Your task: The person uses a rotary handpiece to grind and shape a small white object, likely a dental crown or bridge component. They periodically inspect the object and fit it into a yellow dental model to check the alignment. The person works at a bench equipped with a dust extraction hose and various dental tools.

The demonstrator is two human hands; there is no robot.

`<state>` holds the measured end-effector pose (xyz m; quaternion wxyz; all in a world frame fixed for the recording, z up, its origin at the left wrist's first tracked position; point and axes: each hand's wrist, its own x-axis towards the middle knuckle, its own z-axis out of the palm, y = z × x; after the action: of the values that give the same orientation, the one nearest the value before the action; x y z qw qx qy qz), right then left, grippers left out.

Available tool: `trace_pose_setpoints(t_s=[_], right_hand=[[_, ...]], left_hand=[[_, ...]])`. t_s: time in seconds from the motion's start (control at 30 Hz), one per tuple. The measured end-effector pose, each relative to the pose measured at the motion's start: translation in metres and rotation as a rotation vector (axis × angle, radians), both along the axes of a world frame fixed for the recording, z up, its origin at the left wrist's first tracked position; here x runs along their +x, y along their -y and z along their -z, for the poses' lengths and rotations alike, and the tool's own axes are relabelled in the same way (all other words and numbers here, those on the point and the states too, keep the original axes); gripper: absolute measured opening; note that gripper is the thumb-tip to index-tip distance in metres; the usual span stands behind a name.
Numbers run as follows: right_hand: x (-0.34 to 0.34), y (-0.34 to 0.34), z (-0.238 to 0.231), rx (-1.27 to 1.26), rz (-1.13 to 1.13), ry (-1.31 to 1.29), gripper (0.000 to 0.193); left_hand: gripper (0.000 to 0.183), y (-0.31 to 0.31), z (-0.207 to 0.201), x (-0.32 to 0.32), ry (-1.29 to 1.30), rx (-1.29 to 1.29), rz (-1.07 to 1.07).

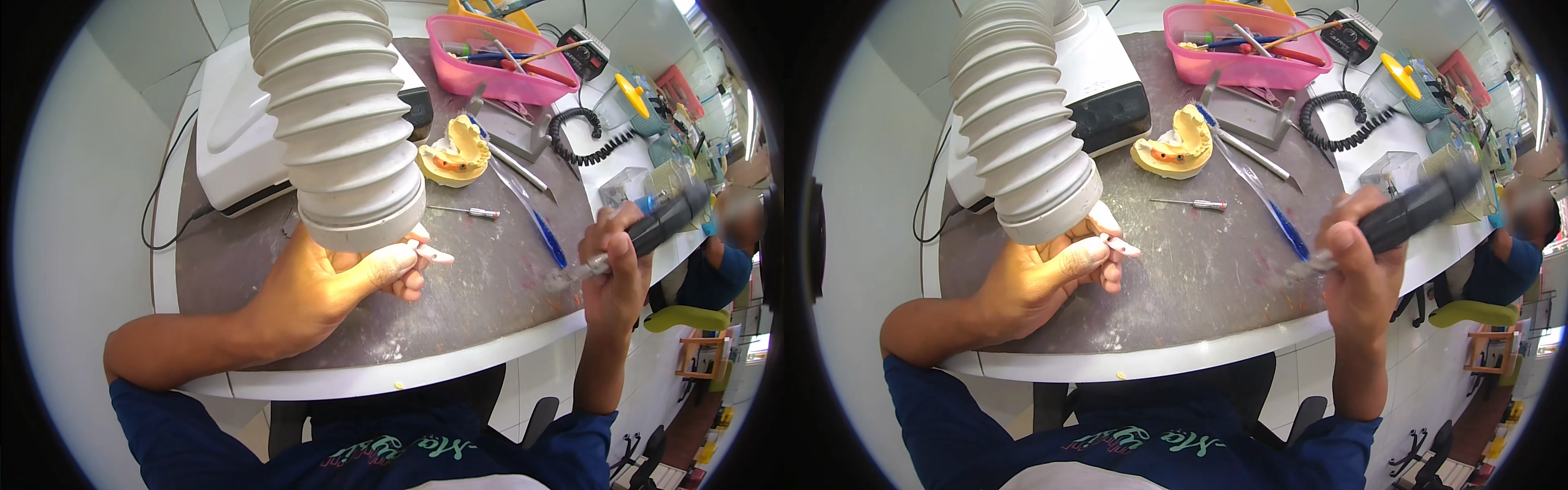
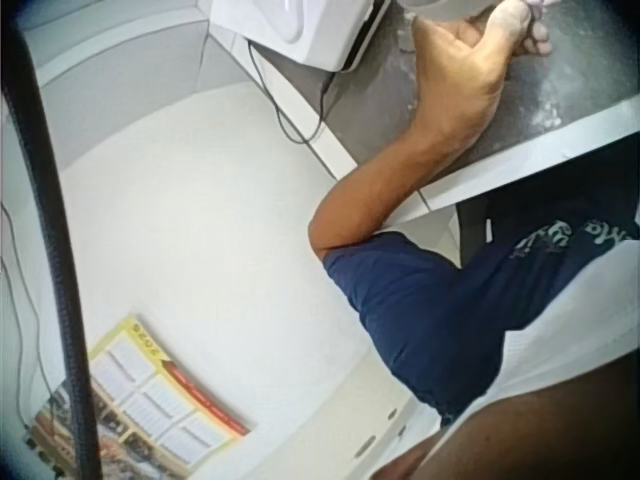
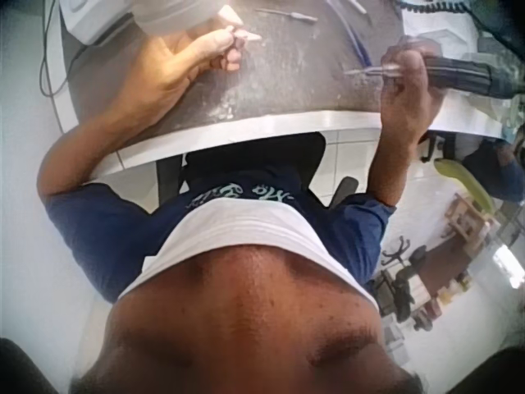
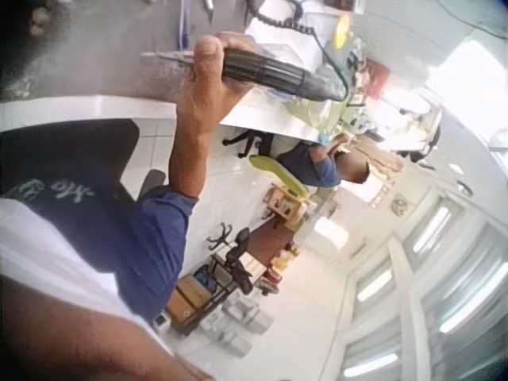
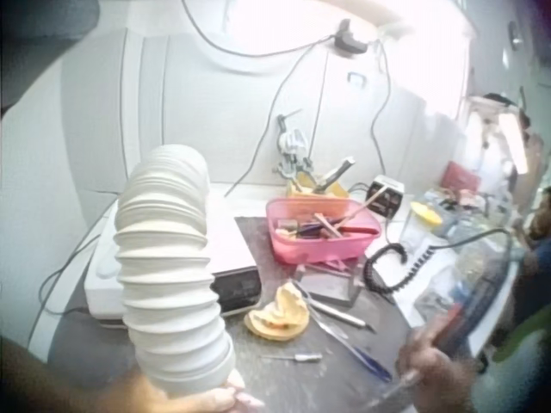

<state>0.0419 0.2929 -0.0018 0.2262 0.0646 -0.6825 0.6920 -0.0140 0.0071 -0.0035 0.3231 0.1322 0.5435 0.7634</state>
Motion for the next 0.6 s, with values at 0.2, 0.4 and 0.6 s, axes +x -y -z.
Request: trace_pose_setpoints(t_s=[0.2,0.4,0.6], right_hand=[[-0.009,0.054,-0.019,0.145,-0.291,0.255,0.017],[-0.019,0.076,-0.019,0.327,-0.337,0.188,0.023],[-0.023,0.08,-0.016,0.456,-0.221,0.013,0.023]], left_hand=[[0.02,0.0,0.004,0.001,-0.016,0.009,-0.013],[0.021,0.001,0.001,0.001,-0.041,-0.038,-0.004],[0.024,0.001,-0.002,0.003,-0.128,-0.013,-0.022]])
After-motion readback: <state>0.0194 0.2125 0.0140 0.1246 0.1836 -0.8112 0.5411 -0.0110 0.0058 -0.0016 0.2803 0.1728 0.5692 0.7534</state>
